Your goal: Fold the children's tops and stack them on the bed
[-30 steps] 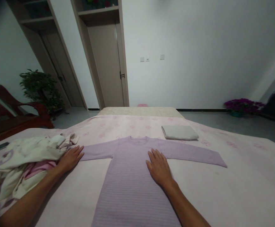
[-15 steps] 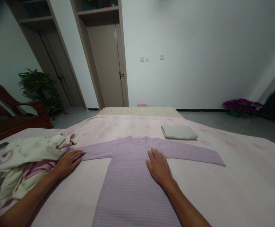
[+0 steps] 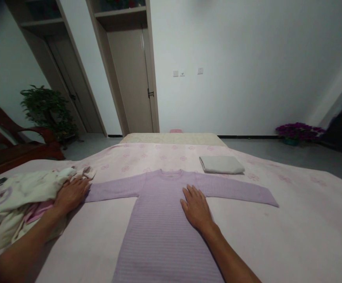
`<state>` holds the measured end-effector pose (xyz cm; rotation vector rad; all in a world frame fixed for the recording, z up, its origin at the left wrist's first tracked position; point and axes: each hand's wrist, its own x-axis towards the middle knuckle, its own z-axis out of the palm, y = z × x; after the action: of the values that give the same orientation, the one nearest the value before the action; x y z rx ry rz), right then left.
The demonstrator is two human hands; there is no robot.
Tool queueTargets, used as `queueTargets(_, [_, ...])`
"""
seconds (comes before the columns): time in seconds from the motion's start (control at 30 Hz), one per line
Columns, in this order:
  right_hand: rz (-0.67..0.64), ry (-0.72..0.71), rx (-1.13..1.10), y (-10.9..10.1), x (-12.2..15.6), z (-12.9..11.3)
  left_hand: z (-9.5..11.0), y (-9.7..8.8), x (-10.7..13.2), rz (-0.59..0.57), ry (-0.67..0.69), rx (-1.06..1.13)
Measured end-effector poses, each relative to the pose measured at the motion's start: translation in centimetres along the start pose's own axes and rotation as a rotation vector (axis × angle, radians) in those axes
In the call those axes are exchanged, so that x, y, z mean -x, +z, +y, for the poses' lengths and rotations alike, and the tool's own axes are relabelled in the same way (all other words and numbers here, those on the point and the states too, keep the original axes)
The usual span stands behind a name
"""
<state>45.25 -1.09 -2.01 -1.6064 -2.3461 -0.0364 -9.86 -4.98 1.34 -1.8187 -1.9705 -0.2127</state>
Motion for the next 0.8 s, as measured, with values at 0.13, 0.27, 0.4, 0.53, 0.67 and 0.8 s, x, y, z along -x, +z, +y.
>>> queueTargets(0.13, [0.009, -0.010, 0.004, 0.2, 0.0, 0.1, -3.9, 0.8, 0.7, 0.033, 0.073, 0.009])
queueTargets(0.27, [0.019, -0.017, 0.004, 0.4, 0.0, 0.2, -5.7, 1.4, 0.5, -0.003, 0.072, 0.014])
queueTargets(0.4, [0.020, -0.014, 0.004, 0.4, -0.1, 0.2, -5.2, 1.3, -0.1, -0.031, 0.046, -0.029])
queueTargets(0.53, [0.024, -0.006, 0.009, 0.7, -0.2, 0.2, -1.0, 0.8, 0.0, 0.083, -0.054, -0.027])
queueTargets(0.67, [0.031, -0.022, 0.017, 0.8, -0.3, 0.4, 3.7, 1.9, 1.4, -0.025, 0.108, 0.191])
queueTargets(0.8, [0.038, -0.029, 0.037, 0.7, -0.3, 0.4, 3.4, 3.5, 2.3, -0.109, 0.047, 0.190])
